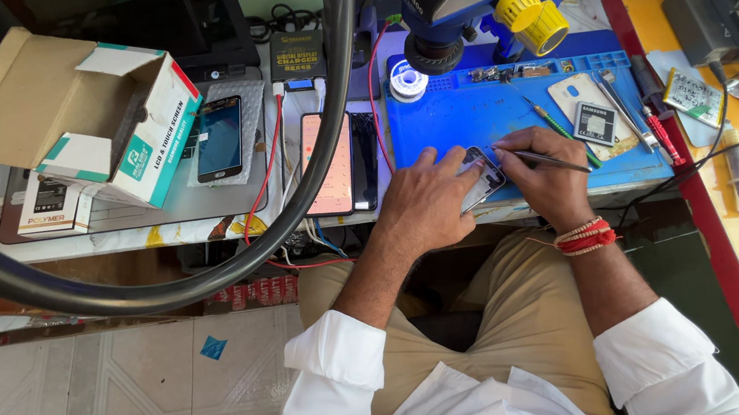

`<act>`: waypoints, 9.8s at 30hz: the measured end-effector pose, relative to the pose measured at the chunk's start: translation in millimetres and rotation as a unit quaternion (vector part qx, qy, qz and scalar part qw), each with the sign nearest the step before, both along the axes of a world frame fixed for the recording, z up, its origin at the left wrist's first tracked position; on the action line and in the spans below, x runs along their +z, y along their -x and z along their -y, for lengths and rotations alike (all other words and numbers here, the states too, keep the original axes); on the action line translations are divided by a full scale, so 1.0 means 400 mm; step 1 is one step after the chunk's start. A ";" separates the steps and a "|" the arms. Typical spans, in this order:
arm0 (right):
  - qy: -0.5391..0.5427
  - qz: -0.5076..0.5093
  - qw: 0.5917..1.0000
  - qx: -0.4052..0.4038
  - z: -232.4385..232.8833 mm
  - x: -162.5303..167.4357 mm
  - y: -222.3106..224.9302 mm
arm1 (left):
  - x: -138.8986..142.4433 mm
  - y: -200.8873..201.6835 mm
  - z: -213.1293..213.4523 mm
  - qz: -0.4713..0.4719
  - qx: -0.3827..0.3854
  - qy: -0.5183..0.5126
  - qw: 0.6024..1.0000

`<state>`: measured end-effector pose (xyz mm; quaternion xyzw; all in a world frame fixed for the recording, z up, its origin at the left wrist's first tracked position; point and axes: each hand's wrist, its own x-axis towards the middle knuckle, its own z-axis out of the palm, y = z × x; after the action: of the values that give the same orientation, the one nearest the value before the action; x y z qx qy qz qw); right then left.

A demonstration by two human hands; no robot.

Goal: The person uses a metal spudger to carefully pry and separate the screen assembly from the phone chassis. They work along the edges of the device, lifting the display slightly while holding the phone steady with the other hand.

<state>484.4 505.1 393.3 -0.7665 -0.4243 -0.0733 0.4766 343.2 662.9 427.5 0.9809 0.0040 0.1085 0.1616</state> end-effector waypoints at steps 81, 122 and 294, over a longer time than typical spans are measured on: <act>-0.319 -0.554 0.768 0.037 0.362 0.068 0.450 | -0.045 0.394 0.418 0.344 0.034 0.633 0.693; -0.029 -0.051 0.991 0.120 0.167 0.101 0.382 | -0.148 0.322 0.375 0.205 0.219 0.552 0.778; 0.288 0.302 0.867 0.271 0.260 0.317 0.565 | -0.091 0.606 0.505 0.196 0.065 0.554 0.807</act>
<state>258.3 401.2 520.2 -0.6649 -0.7409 -0.0435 0.0839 100.9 460.9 391.2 0.6804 0.0950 0.2879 0.6672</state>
